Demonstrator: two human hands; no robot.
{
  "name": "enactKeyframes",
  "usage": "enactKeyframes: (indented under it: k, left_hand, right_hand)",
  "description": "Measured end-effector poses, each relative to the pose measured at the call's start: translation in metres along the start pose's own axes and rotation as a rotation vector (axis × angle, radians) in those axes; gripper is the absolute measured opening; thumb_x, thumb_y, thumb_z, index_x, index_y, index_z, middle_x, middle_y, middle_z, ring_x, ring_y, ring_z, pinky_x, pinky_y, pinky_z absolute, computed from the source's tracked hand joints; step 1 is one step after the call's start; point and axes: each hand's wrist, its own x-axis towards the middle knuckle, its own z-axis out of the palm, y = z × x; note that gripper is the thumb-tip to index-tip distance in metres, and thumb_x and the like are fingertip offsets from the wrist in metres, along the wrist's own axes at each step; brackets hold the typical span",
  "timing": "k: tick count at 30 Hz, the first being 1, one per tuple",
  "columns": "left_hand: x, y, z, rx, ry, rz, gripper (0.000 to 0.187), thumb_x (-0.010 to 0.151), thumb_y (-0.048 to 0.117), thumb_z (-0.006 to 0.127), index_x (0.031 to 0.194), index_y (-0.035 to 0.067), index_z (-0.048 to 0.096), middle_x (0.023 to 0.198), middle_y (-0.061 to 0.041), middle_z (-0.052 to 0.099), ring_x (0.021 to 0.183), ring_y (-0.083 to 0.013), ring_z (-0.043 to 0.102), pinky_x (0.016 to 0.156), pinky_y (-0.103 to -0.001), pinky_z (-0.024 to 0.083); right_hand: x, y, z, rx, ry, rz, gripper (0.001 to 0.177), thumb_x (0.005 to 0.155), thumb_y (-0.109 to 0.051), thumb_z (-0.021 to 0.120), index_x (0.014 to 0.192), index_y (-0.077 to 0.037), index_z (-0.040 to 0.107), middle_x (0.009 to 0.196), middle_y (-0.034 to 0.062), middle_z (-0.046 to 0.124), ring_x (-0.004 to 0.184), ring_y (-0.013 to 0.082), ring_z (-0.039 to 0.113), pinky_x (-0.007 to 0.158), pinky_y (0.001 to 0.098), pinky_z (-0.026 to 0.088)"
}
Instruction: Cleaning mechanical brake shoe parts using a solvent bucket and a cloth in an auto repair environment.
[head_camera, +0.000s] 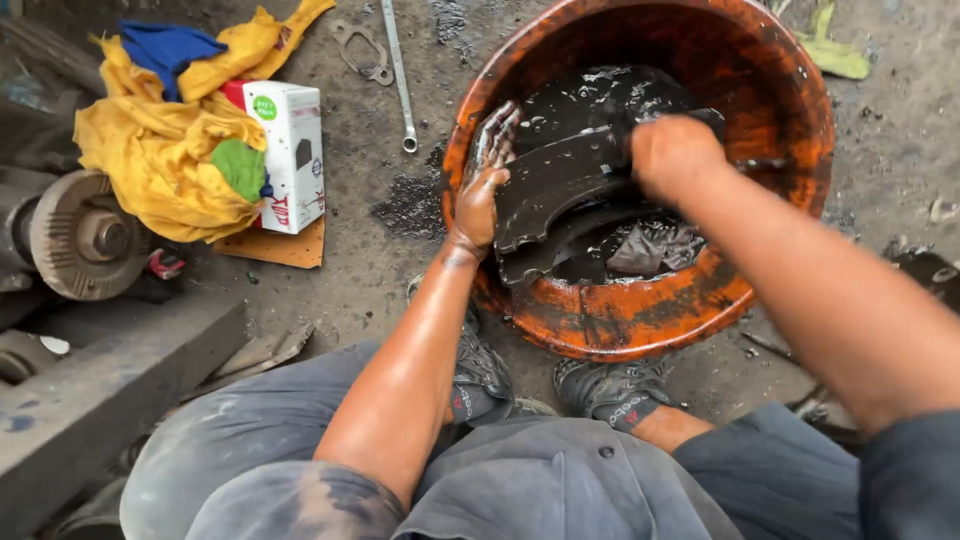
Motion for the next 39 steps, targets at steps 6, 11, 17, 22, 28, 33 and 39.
enactKeyframes:
  k: [6, 11, 17, 22, 28, 33, 39]
  left_hand:
    - [0.009, 0.071, 0.041, 0.255, 0.121, -0.444, 0.078, 0.091, 0.062, 0.058, 0.148, 0.009, 0.055, 0.154, -0.012, 0.053, 0.143, -0.023, 0.046, 0.118, -0.039, 0.029]
    - [-0.004, 0.089, 0.04, 0.196, 0.127, -0.521, 0.099, 0.079, 0.08, 0.051, 0.158, 0.02, 0.039, 0.166, -0.008, 0.036, 0.151, -0.0249, 0.031, 0.12, -0.049, 0.018]
    - [-0.002, 0.083, 0.039, 0.215, 0.082, -0.449, 0.112, 0.073, 0.086, 0.048, 0.163, 0.025, 0.025, 0.17, -0.005, 0.02, 0.155, -0.0258, 0.014, 0.12, -0.052, 0.011]
    - [-0.003, 0.078, 0.039, 0.231, 0.122, -0.5, 0.115, 0.075, 0.092, 0.041, 0.162, 0.016, 0.031, 0.167, -0.012, 0.037, 0.154, -0.0273, 0.027, 0.122, -0.052, 0.018]
    - [-0.009, 0.082, 0.043, 0.058, 0.123, -0.375, 0.117, 0.074, 0.091, 0.042, 0.163, 0.021, 0.017, 0.165, -0.015, 0.039, 0.153, -0.0265, 0.027, 0.121, -0.057, 0.019]
    - [0.0, 0.073, 0.037, 0.235, 0.138, -0.484, 0.114, 0.073, 0.091, 0.036, 0.165, 0.024, 0.026, 0.166, -0.008, 0.023, 0.148, -0.0252, 0.025, 0.119, -0.054, 0.019]
    - [-0.003, 0.065, 0.029, 0.184, 0.254, -0.324, 0.121, 0.073, 0.092, 0.041, 0.16, 0.008, 0.032, 0.165, -0.013, 0.036, 0.148, -0.0255, 0.037, 0.119, -0.044, 0.033]
  right_hand:
    - [0.018, -0.078, -0.014, 0.592, 0.155, -0.42, 0.028, 0.085, -0.009, 0.069, 0.111, -0.014, 0.077, 0.109, 0.0169, 0.075, 0.102, 0.0359, 0.071, 0.091, 0.0454, 0.055]
    - [-0.003, -0.086, -0.031, 0.644, 0.121, -0.661, 0.028, 0.085, -0.01, 0.067, 0.111, -0.014, 0.076, 0.114, 0.0136, 0.076, 0.107, 0.0352, 0.07, 0.096, 0.0444, 0.054]
    - [0.013, -0.006, -0.001, 0.198, 0.012, -0.294, 0.042, 0.083, -0.005, 0.066, 0.123, -0.016, 0.074, 0.119, 0.0167, 0.073, 0.111, 0.0366, 0.068, 0.099, 0.0458, 0.052]
    - [0.007, -0.072, 0.007, 0.549, 0.216, -0.5, 0.029, 0.087, -0.007, 0.065, 0.113, -0.014, 0.076, 0.114, 0.0132, 0.075, 0.101, 0.0331, 0.07, 0.089, 0.0405, 0.057]
    - [-0.003, -0.029, 0.001, 1.028, -0.167, -0.036, 0.036, 0.108, -0.026, 0.044, 0.122, -0.017, 0.076, 0.097, 0.0251, 0.07, 0.089, 0.0447, 0.061, 0.078, 0.0514, 0.051]
    - [-0.021, -0.018, -0.018, 0.085, 0.081, 0.008, 0.039, 0.088, -0.016, 0.064, 0.125, -0.024, 0.072, 0.116, 0.0183, 0.072, 0.106, 0.0363, 0.07, 0.093, 0.0466, 0.055]
    - [0.023, -0.099, -0.014, 0.75, 0.44, -0.344, 0.018, 0.091, -0.007, 0.077, 0.107, -0.004, 0.069, 0.102, 0.0177, 0.072, 0.098, 0.0368, 0.069, 0.082, 0.042, 0.053]
